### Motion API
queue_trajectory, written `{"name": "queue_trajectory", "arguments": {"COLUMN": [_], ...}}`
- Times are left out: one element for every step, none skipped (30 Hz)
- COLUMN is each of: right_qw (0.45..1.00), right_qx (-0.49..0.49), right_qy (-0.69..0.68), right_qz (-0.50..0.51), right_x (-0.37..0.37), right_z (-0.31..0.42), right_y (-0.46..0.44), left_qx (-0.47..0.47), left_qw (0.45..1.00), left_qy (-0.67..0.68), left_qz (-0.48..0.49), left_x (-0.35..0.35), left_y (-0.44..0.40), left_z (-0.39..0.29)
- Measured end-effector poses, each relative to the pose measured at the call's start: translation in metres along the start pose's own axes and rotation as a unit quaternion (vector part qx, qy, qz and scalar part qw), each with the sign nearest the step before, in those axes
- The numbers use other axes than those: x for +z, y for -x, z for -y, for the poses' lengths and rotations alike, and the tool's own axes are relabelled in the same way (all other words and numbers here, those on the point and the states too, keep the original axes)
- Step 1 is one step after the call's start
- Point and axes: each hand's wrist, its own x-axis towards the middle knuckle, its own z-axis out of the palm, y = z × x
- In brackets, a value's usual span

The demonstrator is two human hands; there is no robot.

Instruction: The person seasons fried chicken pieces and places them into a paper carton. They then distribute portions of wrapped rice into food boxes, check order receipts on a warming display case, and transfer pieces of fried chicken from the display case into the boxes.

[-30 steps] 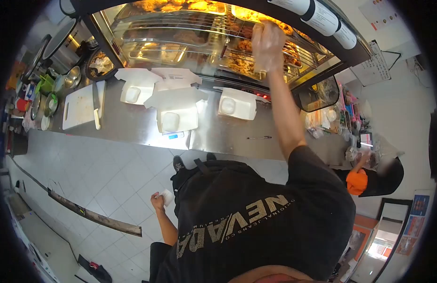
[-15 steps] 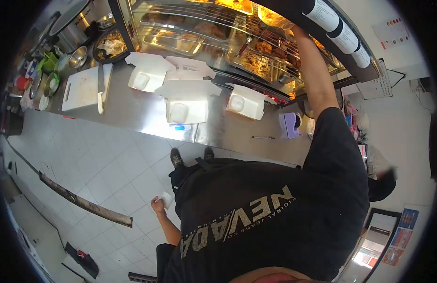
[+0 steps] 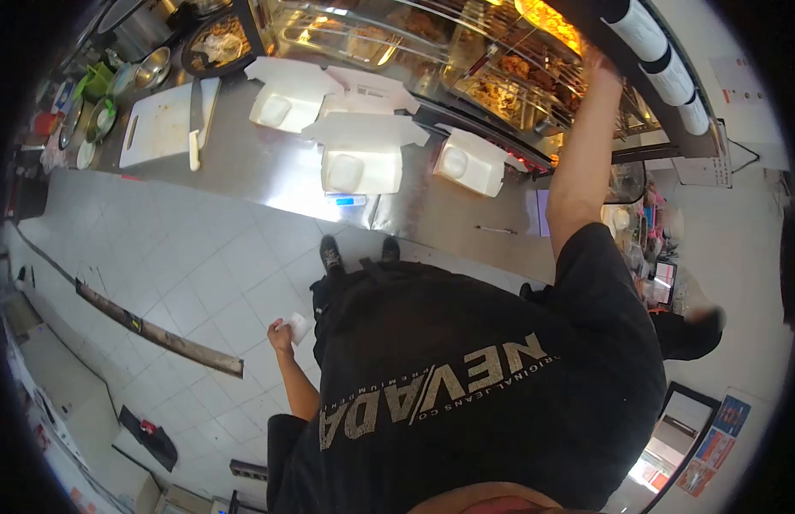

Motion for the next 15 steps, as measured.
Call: {"name": "queue_trajectory", "arguments": {"right_qw": [0.999, 0.997, 0.993, 0.988, 0.982, 0.974, 0.964, 0.951, 0.935, 0.915, 0.893, 0.862, 0.825, 0.786, 0.746], "right_qx": [0.016, 0.028, 0.04, 0.053, 0.065, 0.076, 0.088, 0.1, 0.105, 0.113, 0.122, 0.136, 0.153, 0.174, 0.193], "right_qy": [-0.039, -0.077, -0.11, -0.145, -0.177, -0.213, -0.251, -0.288, -0.334, -0.38, -0.423, -0.473, -0.522, -0.566, -0.603], "right_qz": [0.001, 0.002, 0.005, 0.007, 0.013, 0.019, 0.029, 0.04, 0.055, 0.074, 0.093, 0.121, 0.151, 0.178, 0.207], "right_x": [0.001, 0.004, 0.007, 0.012, 0.015, 0.018, 0.02, 0.022, 0.023, 0.024, 0.024, 0.022, 0.022, 0.02, 0.017], "right_z": [-0.004, -0.006, -0.009, -0.009, -0.009, -0.008, -0.009, -0.007, -0.006, -0.005, -0.003, -0.003, -0.003, -0.005, -0.007], "right_y": [0.0, 0.0, 0.0, -0.002, -0.001, -0.001, -0.001, 0.002, 0.009, 0.017, 0.026, 0.039, 0.051, 0.064, 0.078], "left_qx": [0.001, 0.004, 0.003, 0.003, 0.003, 0.002, 0.021, 0.043, 0.066, 0.055, 0.04, 0.025, 0.01, -0.009, 0.007], "left_qw": [1.0, 1.0, 1.0, 1.0, 1.0, 1.0, 0.999, 0.998, 0.996, 0.996, 0.998, 0.999, 1.0, 1.0, 0.999], "left_qy": [0.008, 0.017, 0.009, 0.001, -0.011, -0.013, -0.013, -0.012, -0.009, 0.016, 0.019, 0.022, 0.025, 0.017, 0.01], "left_qz": [0.0, 0.0, 0.0, 0.0, 0.004, 0.011, 0.025, 0.042, 0.064, 0.064, 0.052, 0.036, 0.015, 0.018, 0.032], "left_x": [-0.002, -0.003, -0.004, -0.005, -0.007, -0.008, -0.015, -0.024, -0.021, -0.02, -0.011, -0.006, -0.006, -0.004, -0.003], "left_y": [-0.002, -0.005, -0.007, -0.008, -0.008, -0.009, -0.008, -0.02, -0.025, -0.027, -0.029, -0.03, -0.03, -0.027, -0.025], "left_z": [-0.004, -0.01, -0.014, -0.019, -0.023, -0.027, -0.031, -0.026, -0.032, -0.035, -0.039, -0.041, -0.042, -0.045, -0.045]}}
